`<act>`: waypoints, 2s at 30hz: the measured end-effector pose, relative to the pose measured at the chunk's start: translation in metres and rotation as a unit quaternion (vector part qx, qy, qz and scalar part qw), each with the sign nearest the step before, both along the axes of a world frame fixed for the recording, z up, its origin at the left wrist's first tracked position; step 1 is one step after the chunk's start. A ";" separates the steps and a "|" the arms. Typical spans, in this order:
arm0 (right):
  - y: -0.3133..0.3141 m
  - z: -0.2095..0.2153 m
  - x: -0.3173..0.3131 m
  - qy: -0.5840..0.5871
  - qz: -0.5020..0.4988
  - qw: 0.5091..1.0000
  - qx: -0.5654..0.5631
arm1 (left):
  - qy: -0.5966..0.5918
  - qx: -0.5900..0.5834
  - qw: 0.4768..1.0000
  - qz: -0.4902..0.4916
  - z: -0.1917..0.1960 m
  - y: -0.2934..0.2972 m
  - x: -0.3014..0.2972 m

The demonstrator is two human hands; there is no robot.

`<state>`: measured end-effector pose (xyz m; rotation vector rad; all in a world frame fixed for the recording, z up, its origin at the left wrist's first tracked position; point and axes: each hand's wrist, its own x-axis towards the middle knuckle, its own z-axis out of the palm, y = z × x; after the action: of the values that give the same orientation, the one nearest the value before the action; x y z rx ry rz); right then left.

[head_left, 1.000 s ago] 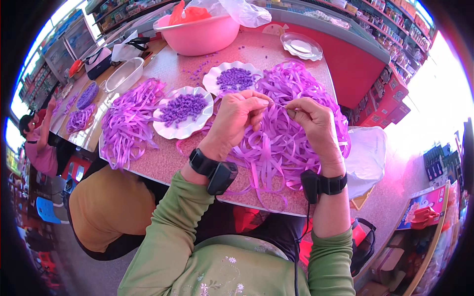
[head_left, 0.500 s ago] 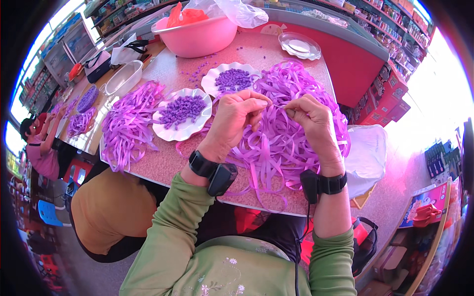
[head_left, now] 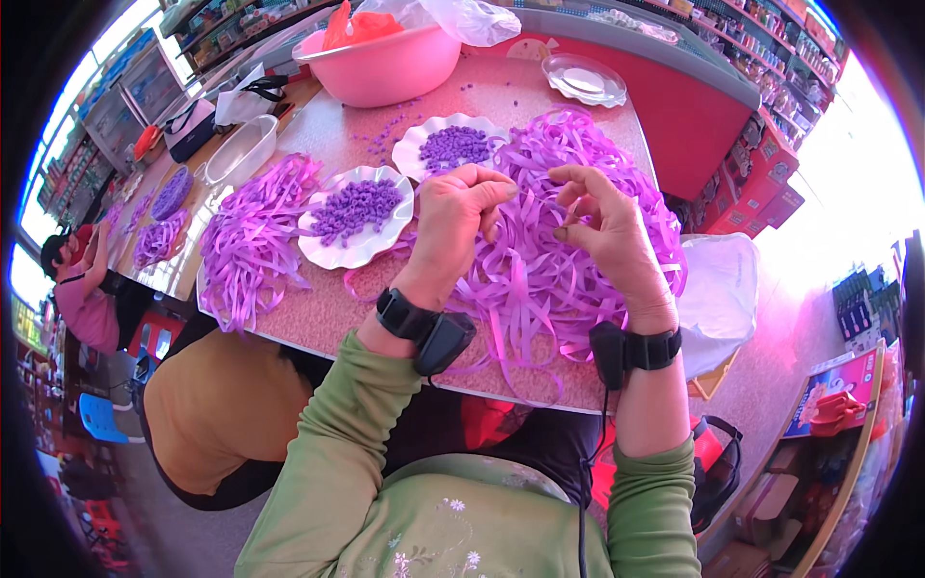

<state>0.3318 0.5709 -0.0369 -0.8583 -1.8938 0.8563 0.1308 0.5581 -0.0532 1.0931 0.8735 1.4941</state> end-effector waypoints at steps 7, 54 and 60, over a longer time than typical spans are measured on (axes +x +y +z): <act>0.002 -0.001 0.004 -0.031 -0.033 0.999 0.019 | -0.046 -0.008 0.997 0.059 0.000 0.001 0.000; 0.005 -0.011 -0.003 -0.014 -0.039 0.996 0.083 | -0.064 -0.045 0.996 -0.046 -0.001 -0.001 0.004; 0.003 -0.006 0.002 0.018 0.007 1.000 -0.014 | -0.066 -0.044 0.995 -0.060 0.002 -0.002 0.002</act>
<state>0.3335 0.5743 -0.0431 -0.8434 -1.8618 0.9032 0.1327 0.5556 -0.0514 0.9547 0.7611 1.3997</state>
